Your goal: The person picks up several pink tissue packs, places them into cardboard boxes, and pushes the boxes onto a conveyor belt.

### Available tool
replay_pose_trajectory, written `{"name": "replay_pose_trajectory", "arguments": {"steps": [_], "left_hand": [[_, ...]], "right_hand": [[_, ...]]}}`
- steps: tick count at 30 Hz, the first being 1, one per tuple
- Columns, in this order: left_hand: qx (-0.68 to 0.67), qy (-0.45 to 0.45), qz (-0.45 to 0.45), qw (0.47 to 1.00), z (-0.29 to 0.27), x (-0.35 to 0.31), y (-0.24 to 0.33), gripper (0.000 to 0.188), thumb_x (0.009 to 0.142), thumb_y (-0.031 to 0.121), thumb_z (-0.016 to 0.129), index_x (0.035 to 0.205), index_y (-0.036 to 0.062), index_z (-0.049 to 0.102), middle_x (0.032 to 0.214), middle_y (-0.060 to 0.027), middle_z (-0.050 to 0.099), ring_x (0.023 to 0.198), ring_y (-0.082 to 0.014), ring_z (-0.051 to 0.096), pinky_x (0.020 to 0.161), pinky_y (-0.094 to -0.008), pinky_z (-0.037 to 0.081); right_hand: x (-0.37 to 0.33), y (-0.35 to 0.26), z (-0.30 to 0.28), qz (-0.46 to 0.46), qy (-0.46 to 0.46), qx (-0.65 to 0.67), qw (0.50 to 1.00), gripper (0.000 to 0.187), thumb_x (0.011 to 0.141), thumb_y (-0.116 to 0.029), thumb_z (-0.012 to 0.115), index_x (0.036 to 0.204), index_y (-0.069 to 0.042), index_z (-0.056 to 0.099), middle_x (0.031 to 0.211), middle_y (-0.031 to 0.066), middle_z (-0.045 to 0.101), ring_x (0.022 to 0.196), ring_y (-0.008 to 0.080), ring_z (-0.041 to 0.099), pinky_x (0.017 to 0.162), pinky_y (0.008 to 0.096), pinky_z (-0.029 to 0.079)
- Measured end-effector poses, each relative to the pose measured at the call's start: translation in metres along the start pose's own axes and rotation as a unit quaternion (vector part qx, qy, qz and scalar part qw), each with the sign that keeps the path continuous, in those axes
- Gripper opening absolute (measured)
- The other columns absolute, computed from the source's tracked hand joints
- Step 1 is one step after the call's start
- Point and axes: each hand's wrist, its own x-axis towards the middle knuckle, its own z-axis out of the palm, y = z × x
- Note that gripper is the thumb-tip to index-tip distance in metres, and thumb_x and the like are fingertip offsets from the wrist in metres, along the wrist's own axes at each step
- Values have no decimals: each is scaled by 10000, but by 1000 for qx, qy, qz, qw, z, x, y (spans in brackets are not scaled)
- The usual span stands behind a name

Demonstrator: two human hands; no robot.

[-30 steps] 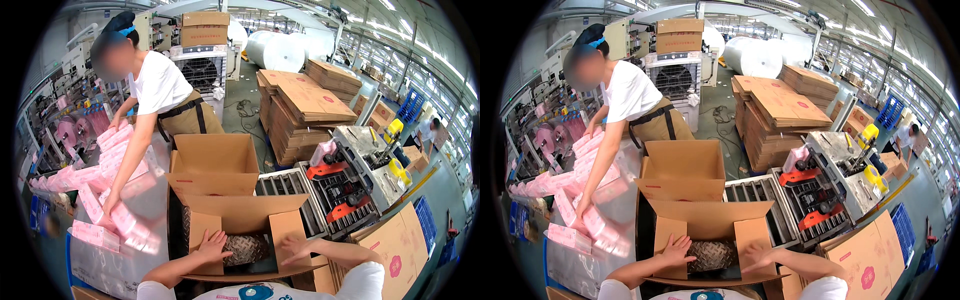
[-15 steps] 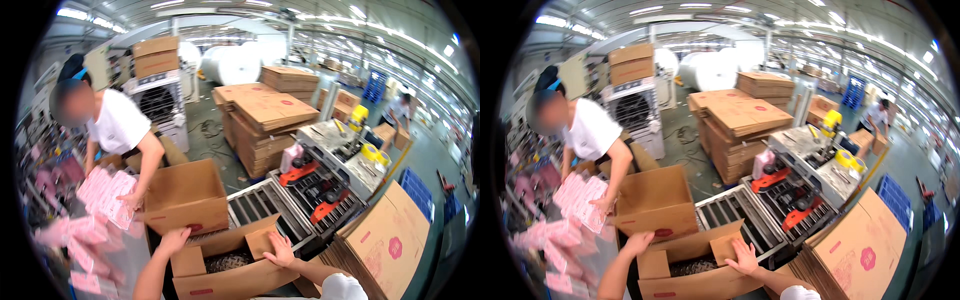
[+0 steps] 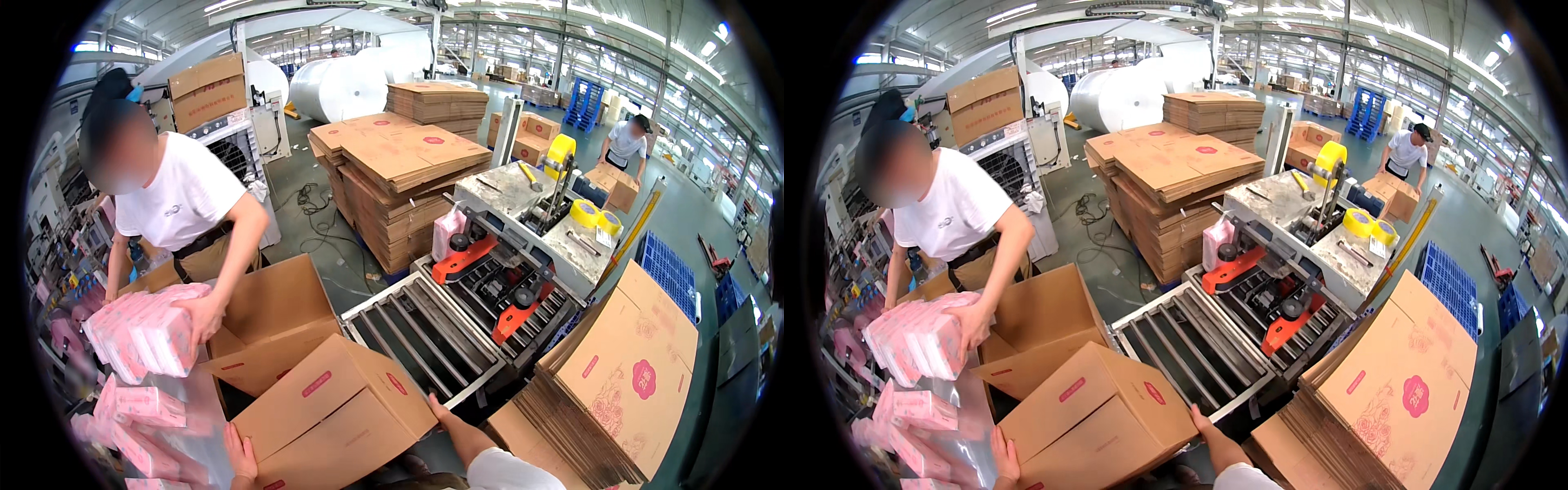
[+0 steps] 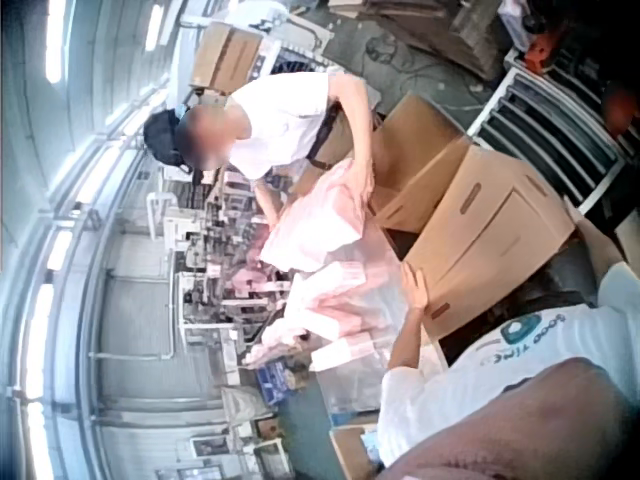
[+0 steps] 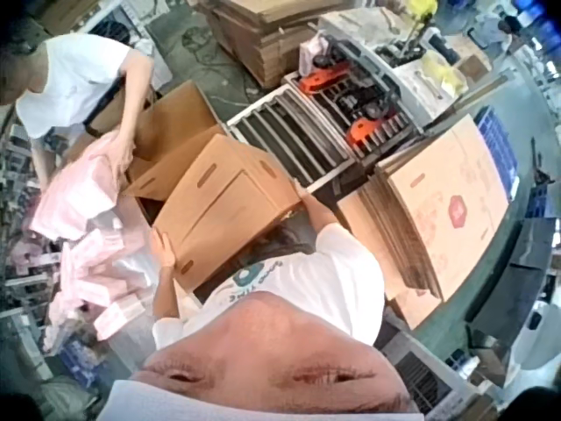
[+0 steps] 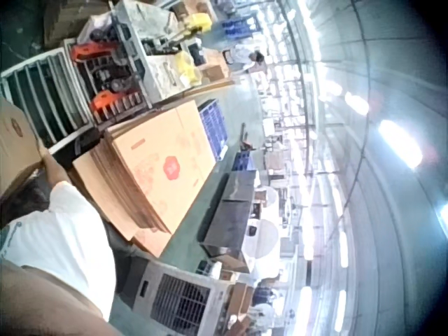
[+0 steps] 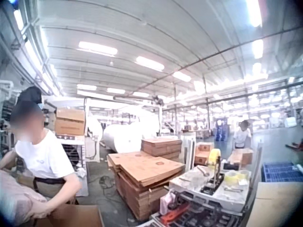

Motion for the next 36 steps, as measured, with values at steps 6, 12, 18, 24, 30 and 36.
{"name": "replay_pose_trajectory", "arguments": {"steps": [6,12,18,24,30,36], "left_hand": [[-646,7,-356,675,-45,-55,60,501,962,398,352,1330,60,401,1249,-136,518,1130,-285,486,946,-382,398],[-824,-155,-187,511,7,-31,76,652,930,542,303,1383,73,318,1392,-85,389,1295,-244,341,1067,-401,253],[-541,-187,-238,784,-39,-63,98,816,875,616,361,1422,34,192,1472,-124,238,1348,-286,230,1081,-416,174],[-282,-115,-343,889,-22,-129,42,383,922,275,505,1184,-4,532,1018,-122,650,926,-221,618,818,-340,466],[-527,-82,-485,693,8,-156,3,442,879,376,573,1130,13,573,977,-96,646,832,-207,640,704,-347,531],[-229,176,-707,646,96,-209,2,831,749,628,572,1246,-25,441,1093,-240,588,1000,-326,588,751,-412,500]], "right_hand": [[-190,-203,-65,-261,-138,116,948,300,866,-303,571,1003,-40,613,971,54,636,864,133,588,731,305,479],[-419,-305,-45,-428,-402,-180,789,335,862,-98,540,1186,-14,529,1051,59,633,969,148,591,815,292,476],[-395,-192,105,-585,-402,-429,558,695,834,-515,543,1261,21,431,1134,240,555,1070,362,527,919,395,405],[-267,-210,-26,-589,230,-502,590,931,599,-276,786,1348,10,312,1405,213,300,1316,379,243,1010,508,260],[-118,-244,-102,-457,-2,-280,844,356,761,-82,543,1086,59,583,977,156,654,868,255,632,770,328,481],[-153,-267,-39,-322,-171,-144,920,333,788,-69,503,1078,78,577,961,115,642,879,231,607,781,321,477]]}}
